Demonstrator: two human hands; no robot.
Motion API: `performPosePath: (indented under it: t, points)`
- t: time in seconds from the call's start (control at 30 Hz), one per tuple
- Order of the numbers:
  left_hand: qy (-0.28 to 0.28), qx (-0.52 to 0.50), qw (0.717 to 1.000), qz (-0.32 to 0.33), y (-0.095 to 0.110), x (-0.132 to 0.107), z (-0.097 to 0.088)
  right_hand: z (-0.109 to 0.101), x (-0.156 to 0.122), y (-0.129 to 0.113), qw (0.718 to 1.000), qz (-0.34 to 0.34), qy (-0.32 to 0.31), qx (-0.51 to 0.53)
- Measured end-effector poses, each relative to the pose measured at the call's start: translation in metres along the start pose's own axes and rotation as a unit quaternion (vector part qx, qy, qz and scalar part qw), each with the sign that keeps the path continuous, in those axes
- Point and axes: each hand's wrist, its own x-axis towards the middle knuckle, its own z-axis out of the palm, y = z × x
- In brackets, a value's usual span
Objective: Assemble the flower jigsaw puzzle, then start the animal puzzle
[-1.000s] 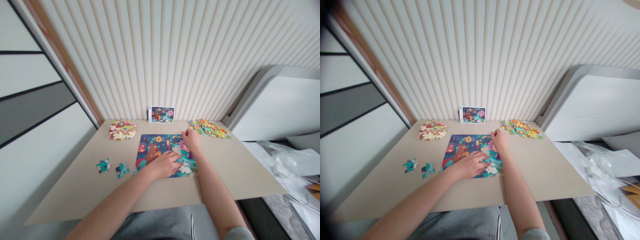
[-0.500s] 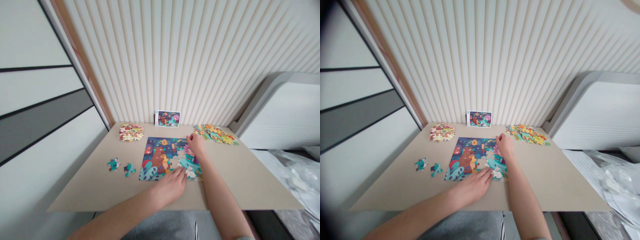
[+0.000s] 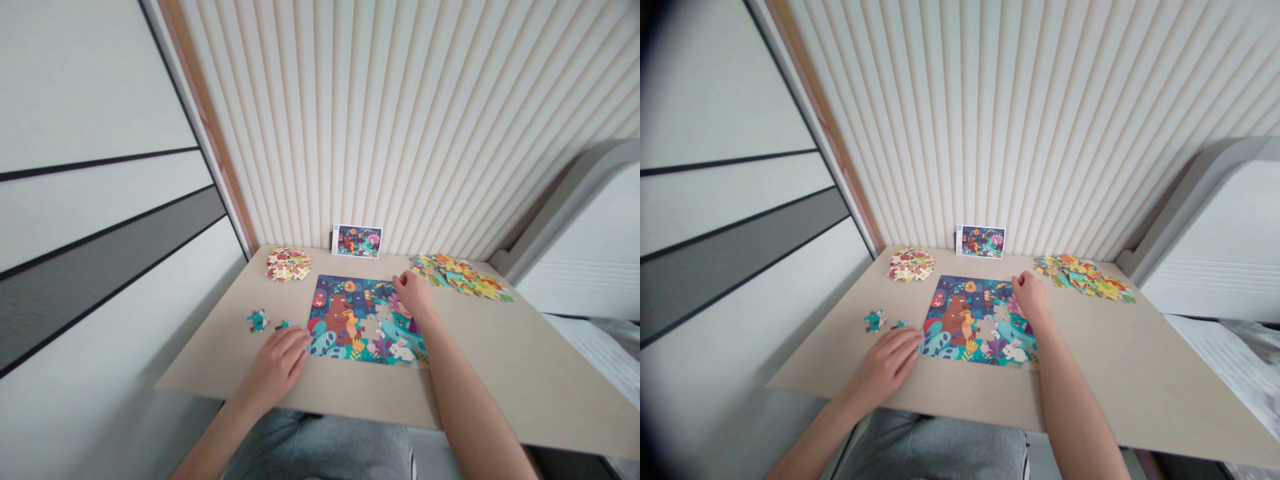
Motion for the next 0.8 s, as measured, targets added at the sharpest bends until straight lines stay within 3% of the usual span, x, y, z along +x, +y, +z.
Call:
performPosePath:
  t: [0.1, 0.2, 0.33, 0.57, 0.8]
  points:
    - [0.06, 0.086, 0.987, -0.121, -0.04, -0.015, 0.0, 0.001, 0.001, 0.0, 1.0, -0.005, -0.004, -0.006]
    - [0.063, 0.097, 0.979, -0.171, -0.061, -0.026, 0.002, 0.002, 0.001, 0.001, 1.0, -0.004, -0.007, -0.012]
    - [0.046, 0.072, 0.981, -0.175, -0.063, -0.031, 0.006, 0.003, 0.002, 0.002, 1.0, -0.004, -0.007, -0.024]
    - [0.076, 0.066, 0.978, -0.18, -0.058, -0.034, 0.007, 0.003, 0.002, 0.003, 1.0, -0.008, -0.009, -0.02]
    - [0.062, 0.067, 0.978, -0.188, -0.064, -0.039, -0.001, 0.004, 0.002, 0.002, 1.0, -0.01, -0.008, -0.018]
